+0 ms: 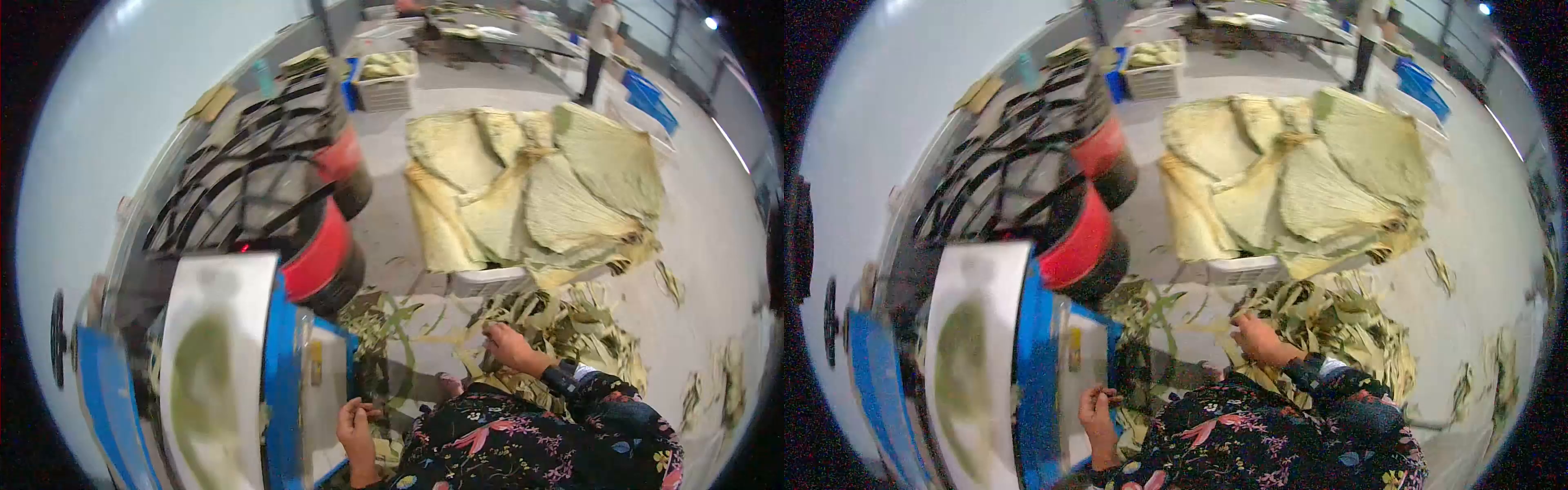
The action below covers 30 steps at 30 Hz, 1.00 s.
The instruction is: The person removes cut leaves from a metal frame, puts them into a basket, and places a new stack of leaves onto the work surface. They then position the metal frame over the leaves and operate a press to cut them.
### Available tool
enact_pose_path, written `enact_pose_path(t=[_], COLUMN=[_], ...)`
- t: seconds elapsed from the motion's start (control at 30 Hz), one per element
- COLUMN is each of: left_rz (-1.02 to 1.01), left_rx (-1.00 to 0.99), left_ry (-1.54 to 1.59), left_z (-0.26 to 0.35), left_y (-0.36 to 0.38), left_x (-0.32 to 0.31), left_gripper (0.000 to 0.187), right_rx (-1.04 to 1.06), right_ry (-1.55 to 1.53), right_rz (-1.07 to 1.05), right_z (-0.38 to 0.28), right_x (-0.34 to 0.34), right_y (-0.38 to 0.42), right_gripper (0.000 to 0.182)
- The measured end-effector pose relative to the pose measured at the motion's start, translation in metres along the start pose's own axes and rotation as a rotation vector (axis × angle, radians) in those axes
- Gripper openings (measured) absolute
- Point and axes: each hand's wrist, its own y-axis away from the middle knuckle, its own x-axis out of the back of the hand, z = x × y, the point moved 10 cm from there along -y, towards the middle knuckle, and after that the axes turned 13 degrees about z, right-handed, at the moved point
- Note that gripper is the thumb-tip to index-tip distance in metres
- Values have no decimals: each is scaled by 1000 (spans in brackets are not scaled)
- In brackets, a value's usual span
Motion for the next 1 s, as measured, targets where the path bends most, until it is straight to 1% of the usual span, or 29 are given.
enact_pose_path(t=[0.03,0.07,0.1,0.17,0.23,0.27,0.3,0.33,0.37,0.4,0.43,0.47,0.5,0.53,0.57,0.6,0.63,0.7,0.73,0.77,0.8,0.83,0.87,0.9,0.93,0.97,1.0], left_rz=[-68,-150,-201,-319,-438,-512,-581,-588,-619,-666,-708,-754,-781,-799,-814,-928,-929,-880,-865,-861,-802,-740,-744,-733,-689,-644,-633], left_rx=[-16,-19,-31,-107,-141,-124,-108,-63,-73,-149,-226,-187,-212,-173,-133,-286,-296,-323,-222,-223,-286,-349,-412,-414,-382,-348,-360], left_ry=[-46,-87,-92,-205,-179,-214,-241,-316,-308,-377,-445,-459,-457,-528,-601,-683,-680,-665,-633,-626,-579,-533,-554,-558,-608,-658,-676], left_z=[6,3,8,21,18,12,5,-8,-11,-7,2,5,14,10,8,26,30,28,13,5,13,19,5,13,20,23,21], left_y=[-6,-14,-20,-29,-39,-43,-47,-54,-56,-54,-50,-45,-45,-42,-39,-25,-24,-27,-33,-32,-29,-28,-32,-23,-12,-5,-2], left_x=[-23,-42,-60,-95,-117,-133,-150,-160,-171,-184,-198,-210,-238,-250,-260,-275,-290,-315,-329,-344,-359,-371,-381,-398,-406,-415,-421], left_gripper=[20,22,22,23,25,25,26,28,28,26,24,24,24,24,24,31,31,31,31,31,30,30,31,31,32,32,32], right_rx=[-62,-102,-107,-143,-187,-215,-232,-287,-345,-417,-386,-465,-528,-492,-514,-469,-466,-395,-387,-450,-516,-510,-600,-691,-686,-785,-882], right_ry=[-44,-43,-50,-59,-136,-155,-144,-148,-158,-136,-46,-67,-184,-170,-131,-136,-136,100,100,180,258,255,295,333,322,328,334], right_rz=[54,89,122,193,262,315,357,420,473,490,595,632,812,884,929,995,1005,1086,1090,1102,1108,1104,1073,1040,1036,1022,1004], right_z=[19,31,33,39,39,43,47,56,65,80,99,128,155,175,182,204,230,264,280,300,320,340,364,389,403,424,446], right_x=[16,27,35,53,67,81,97,119,135,153,177,195,254,275,307,331,351,403,429,458,484,510,535,556,573,588,598], right_y=[1,3,4,4,6,8,8,10,14,15,12,12,8,5,-3,-14,-29,-55,-71,-84,-96,-111,-123,-133,-145,-149,-152], right_gripper=[33,33,32,32,34,38,38,38,39,40,40,34,32,33,39,47,47,53,53,57,61,61,66,71,71,74,77])
